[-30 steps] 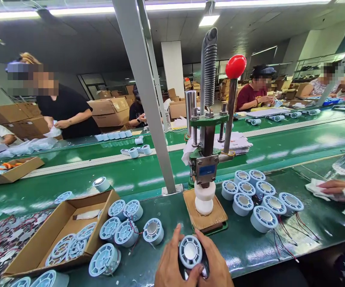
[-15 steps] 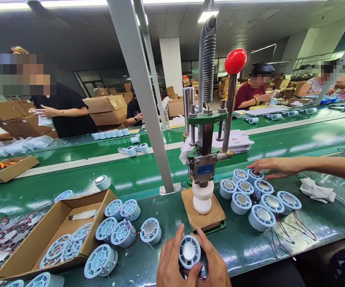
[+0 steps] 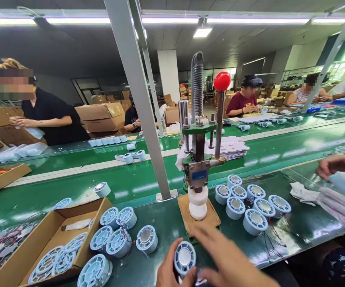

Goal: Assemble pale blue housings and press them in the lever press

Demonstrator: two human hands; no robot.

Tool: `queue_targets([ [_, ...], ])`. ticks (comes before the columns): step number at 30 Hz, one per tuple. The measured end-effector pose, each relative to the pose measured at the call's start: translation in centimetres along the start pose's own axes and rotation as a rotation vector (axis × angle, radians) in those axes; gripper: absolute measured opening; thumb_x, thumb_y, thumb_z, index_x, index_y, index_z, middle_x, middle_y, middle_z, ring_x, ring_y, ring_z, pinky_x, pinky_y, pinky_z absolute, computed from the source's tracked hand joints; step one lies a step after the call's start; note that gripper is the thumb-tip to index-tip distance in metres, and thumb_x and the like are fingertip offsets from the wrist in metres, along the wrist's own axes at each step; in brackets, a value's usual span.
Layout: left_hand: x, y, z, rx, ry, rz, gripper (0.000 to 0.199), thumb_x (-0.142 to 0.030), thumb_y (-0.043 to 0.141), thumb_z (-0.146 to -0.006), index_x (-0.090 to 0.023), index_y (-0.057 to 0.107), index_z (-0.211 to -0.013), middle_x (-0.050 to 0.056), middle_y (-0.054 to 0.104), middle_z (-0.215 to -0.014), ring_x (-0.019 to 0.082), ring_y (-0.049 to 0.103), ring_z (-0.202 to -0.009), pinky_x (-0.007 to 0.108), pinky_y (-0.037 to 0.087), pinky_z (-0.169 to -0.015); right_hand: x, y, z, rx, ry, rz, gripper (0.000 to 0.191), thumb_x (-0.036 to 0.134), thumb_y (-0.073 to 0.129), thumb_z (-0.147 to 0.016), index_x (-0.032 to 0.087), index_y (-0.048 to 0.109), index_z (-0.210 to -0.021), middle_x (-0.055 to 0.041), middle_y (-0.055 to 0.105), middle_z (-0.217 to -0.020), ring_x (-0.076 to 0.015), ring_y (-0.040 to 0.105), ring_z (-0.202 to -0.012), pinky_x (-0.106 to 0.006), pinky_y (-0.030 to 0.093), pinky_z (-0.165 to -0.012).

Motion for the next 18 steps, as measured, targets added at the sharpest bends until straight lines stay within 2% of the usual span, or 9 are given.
queue_targets([
  [1,-1.0,-0.7,-0.9,0.01,-0.035,0.013,0.061,-0.037,0.062,-0.068,-0.014,0.06,-0.124,0.01,0.074,-0.111,0.028,0.068,-0.102,0.039,0.05,-0.095,0.5,-3.9,-2.0,-0.084,0.02,0.01,0.072,0.012,0.063,-0.074,0.025,0.043,-0.142,-0.0081,0.056,-0.136,-0.0227,0.059,-0.119,-0.034,0.056,-0.095],
  [3,-3.5,-1.8,-3.2,0.004,-0.057,0.035,0.059,-0.037,0.065,-0.067,-0.016,0.061,-0.122,0.008,0.073,-0.112,0.028,0.067,-0.103,0.039,0.049,-0.096,1.4,-12.0,-7.1,-0.399,-0.024,0.079,0.049,0.017,0.055,-0.086,0.022,0.05,-0.134,-0.0072,0.056,-0.134,-0.0215,0.053,-0.125,-0.041,0.046,-0.106],
  [4,-4.8,-2.2,-4.5,-0.002,-0.038,0.053,0.057,-0.036,0.066,-0.067,-0.016,0.061,-0.121,0.007,0.073,-0.114,0.028,0.066,-0.105,0.039,0.049,-0.096,1.7,-15.8,-10.0,-0.581,-0.072,0.142,0.043,0.02,0.055,-0.086,0.019,0.054,-0.129,-0.0081,0.059,-0.128,-0.0226,0.055,-0.12,-0.044,0.045,-0.106],
  [6,-6.9,-2.4,-6.8,0.007,0.02,0.112,0.054,-0.033,0.068,-0.067,-0.016,0.062,-0.118,0.007,0.073,-0.111,0.027,0.067,-0.102,0.038,0.049,-0.094,1.5,-21.5,-15.8,-0.768,-0.107,0.244,0.045,0.019,0.055,-0.085,0.014,0.056,-0.129,-0.0102,0.058,-0.125,-0.0248,0.052,-0.122,-0.044,0.042,-0.105],
  [7,-7.6,-2.2,-7.7,0.012,0.042,0.147,0.052,-0.031,0.069,-0.066,-0.016,0.063,-0.116,0.007,0.074,-0.109,0.026,0.067,-0.099,0.038,0.05,-0.092,1.1,-23.4,-18.5,-0.816,-0.093,0.253,0.043,0.02,0.053,-0.086,0.012,0.057,-0.128,-0.0099,0.059,-0.121,-0.0242,0.054,-0.119,-0.043,0.041,-0.103],
  [9,-8.3,-1.7,-8.9,0.008,0.061,0.202,0.052,-0.029,0.071,-0.065,-0.015,0.064,-0.115,0.009,0.073,-0.108,0.026,0.067,-0.098,0.038,0.049,-0.092,-0.1,-25.3,-22.8,-0.795,-0.034,0.18,0.033,0.019,0.045,-0.09,0.007,0.064,-0.114,-0.0073,0.065,-0.1,-0.0182,0.063,-0.099,-0.038,0.045,-0.095],
  [11,-8.2,-1.0,-9.2,-0.002,0.058,0.235,0.056,-0.027,0.073,-0.065,-0.013,0.062,-0.118,0.011,0.072,-0.11,0.027,0.067,-0.1,0.04,0.048,-0.093,-1.1,-25.3,-25.2,-0.741,0.021,0.076,0.033,0.016,0.038,-0.091,0.005,0.069,-0.09,-0.0023,0.064,-0.072,-0.0103,0.064,-0.069,-0.033,0.049,-0.084],
  [14,-8.0,0.4,-9.2,0.039,0.085,0.313,0.056,-0.023,0.074,-0.065,-0.013,0.062,-0.118,0.011,0.073,-0.11,0.026,0.067,-0.099,0.038,0.05,-0.092,-1.8,-24.1,-25.5,-0.736,0.045,-0.012,0.034,0.015,0.038,-0.087,0.005,0.067,-0.075,0.001,0.058,-0.057,-0.0051,0.056,-0.047,-0.027,0.05,-0.069],
  [18,-8.2,2.7,-9.6,0.147,0.136,0.421,0.053,-0.017,0.076,-0.062,-0.014,0.065,-0.113,0.009,0.074,-0.105,0.023,0.067,-0.092,0.033,0.053,-0.085,-1.9,-23.6,-24.4,-0.725,0.056,-0.031,0.048,0.027,0.031,-0.088,-0.002,0.069,-0.084,-0.0016,0.062,-0.061,-0.004,0.058,-0.048,-0.02,0.042,-0.059],
])
Point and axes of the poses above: each hand's wrist, its own z-axis away from the middle knuckle, its own y-axis out of the palm, x = y × z, the point moved 1 cm from there along -z, towards the middle knuckle
